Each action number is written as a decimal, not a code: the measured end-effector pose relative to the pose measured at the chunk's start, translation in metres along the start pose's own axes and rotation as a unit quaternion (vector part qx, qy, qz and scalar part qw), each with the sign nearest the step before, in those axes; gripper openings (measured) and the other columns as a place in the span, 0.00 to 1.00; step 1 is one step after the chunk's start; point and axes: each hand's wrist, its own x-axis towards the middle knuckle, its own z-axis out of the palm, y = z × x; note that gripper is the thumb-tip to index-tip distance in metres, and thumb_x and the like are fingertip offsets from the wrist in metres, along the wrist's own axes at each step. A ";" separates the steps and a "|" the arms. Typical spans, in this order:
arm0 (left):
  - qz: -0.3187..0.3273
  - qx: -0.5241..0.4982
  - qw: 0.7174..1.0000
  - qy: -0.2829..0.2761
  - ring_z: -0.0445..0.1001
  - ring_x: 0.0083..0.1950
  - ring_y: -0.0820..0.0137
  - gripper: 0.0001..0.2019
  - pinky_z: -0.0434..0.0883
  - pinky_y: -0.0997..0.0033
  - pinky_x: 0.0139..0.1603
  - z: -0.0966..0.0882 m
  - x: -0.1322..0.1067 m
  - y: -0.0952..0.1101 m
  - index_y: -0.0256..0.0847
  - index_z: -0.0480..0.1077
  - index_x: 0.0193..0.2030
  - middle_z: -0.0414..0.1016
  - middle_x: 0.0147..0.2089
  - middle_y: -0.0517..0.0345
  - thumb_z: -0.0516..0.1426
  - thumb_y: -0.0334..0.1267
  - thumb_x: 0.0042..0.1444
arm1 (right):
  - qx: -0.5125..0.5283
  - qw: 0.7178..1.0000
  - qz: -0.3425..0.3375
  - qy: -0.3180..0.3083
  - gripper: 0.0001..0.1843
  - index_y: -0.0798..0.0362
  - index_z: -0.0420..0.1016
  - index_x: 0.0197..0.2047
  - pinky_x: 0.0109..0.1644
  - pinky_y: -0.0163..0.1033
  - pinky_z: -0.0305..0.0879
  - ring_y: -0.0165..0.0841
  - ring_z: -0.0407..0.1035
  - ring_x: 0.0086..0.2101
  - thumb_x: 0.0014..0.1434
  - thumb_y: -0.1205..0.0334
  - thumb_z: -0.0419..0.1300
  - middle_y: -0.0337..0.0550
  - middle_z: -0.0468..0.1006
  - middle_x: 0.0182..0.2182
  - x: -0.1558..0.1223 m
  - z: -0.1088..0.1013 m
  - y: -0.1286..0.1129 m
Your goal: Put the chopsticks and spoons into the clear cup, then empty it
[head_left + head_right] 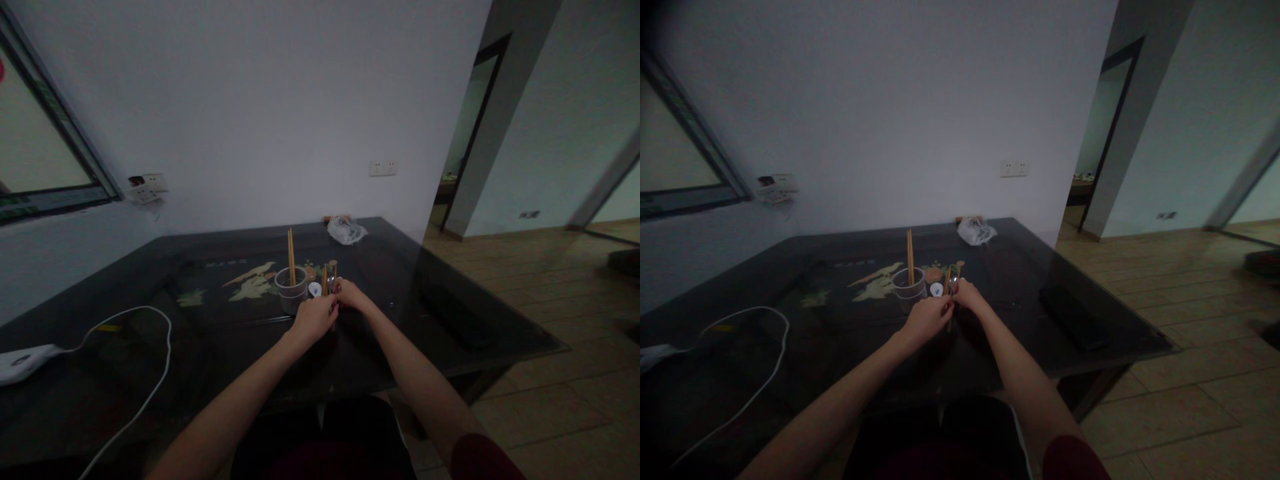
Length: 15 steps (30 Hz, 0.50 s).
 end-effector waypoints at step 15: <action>-0.027 -0.085 0.996 0.010 0.74 0.33 0.65 0.11 0.64 0.72 0.33 0.007 -0.003 -0.017 0.43 0.72 0.35 0.76 0.31 0.53 0.50 0.41 0.59 | -0.069 0.996 0.010 0.060 0.07 0.53 0.68 0.31 0.36 0.34 0.61 0.36 0.72 0.37 0.47 0.68 0.61 0.43 0.75 0.31 -0.009 -0.002 -0.007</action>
